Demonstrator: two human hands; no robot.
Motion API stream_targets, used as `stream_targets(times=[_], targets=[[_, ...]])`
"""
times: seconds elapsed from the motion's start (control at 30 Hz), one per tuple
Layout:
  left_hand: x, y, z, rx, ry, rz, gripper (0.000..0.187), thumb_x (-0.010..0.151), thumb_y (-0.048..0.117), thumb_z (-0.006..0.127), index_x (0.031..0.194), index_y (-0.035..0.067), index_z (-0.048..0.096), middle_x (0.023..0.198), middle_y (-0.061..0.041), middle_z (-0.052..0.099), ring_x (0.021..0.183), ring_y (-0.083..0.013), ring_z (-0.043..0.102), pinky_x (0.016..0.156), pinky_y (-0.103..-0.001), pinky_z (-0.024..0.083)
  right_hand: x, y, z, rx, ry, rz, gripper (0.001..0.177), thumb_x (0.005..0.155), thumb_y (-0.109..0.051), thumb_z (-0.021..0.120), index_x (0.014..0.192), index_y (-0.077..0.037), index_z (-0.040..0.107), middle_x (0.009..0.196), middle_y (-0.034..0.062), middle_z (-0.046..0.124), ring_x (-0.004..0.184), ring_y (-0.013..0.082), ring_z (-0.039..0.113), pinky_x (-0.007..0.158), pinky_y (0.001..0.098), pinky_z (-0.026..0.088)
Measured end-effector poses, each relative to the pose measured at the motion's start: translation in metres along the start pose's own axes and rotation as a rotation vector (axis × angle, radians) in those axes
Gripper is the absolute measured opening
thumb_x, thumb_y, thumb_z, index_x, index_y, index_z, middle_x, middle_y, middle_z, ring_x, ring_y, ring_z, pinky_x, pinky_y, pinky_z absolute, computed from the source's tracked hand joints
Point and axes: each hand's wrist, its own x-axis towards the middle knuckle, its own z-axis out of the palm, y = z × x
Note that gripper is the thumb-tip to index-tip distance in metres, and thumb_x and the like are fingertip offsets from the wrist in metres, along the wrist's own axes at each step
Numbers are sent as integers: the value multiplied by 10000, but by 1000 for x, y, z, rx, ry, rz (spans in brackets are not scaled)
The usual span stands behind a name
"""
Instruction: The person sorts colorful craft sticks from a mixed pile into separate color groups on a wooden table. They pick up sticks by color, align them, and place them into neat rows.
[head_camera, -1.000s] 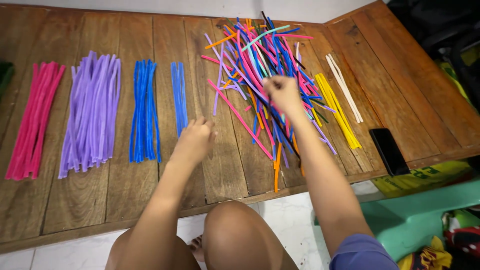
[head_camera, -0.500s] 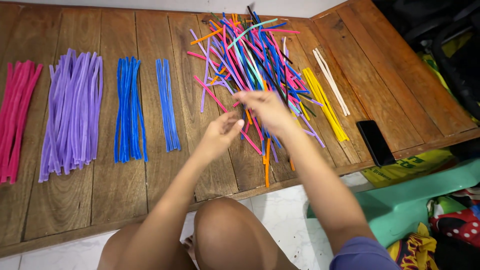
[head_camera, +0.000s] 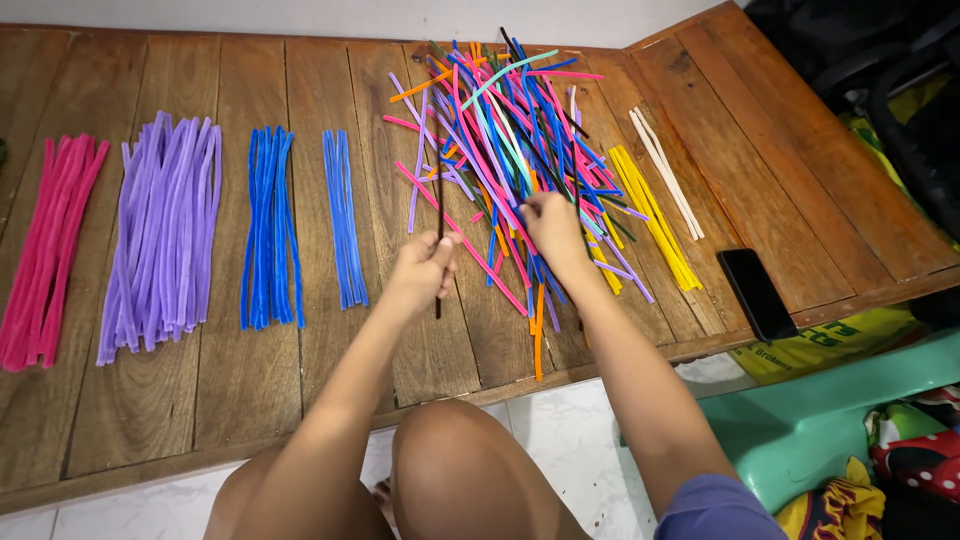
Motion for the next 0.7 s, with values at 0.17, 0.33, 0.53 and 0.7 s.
stream_targets(times=[0.17,0.33,0.53,0.7], targets=[[-5,-1,4,29,-25,-26,323,1071,219,468,1249,-1,624,794,-35,606,633,-111,563,555,-268,491,-4,-16,-54,32,193,-5,165,921,-133,744,956,27,762,928,214,731,832,322,717,774,400,561],[-8,5,13,-206,-71,-95,328,1062,201,425,1272,2,578,958,-133,700,838,-212,708,741,-348,622,-68,-31,-101,296,231,139,133,979,-135,729,962,-8,766,854,86,750,768,154,657,710,297,519],[-8,-16,42,-357,-197,-157,289,1058,167,450,1251,-19,558,1159,-177,701,1029,-264,710,884,-387,608,-148,-64,-49,848,-281,542,137,918,-135,751,1004,-36,789,753,-14,666,585,71,481,524,256,356],[-10,-16,46,-399,-176,-128,285,1064,150,462,1268,1,595,1000,-150,672,962,-248,714,871,-355,623,-128,-54,-56,657,-352,300,224,946,-224,747,912,-9,802,794,-1,761,697,59,636,667,254,518]])
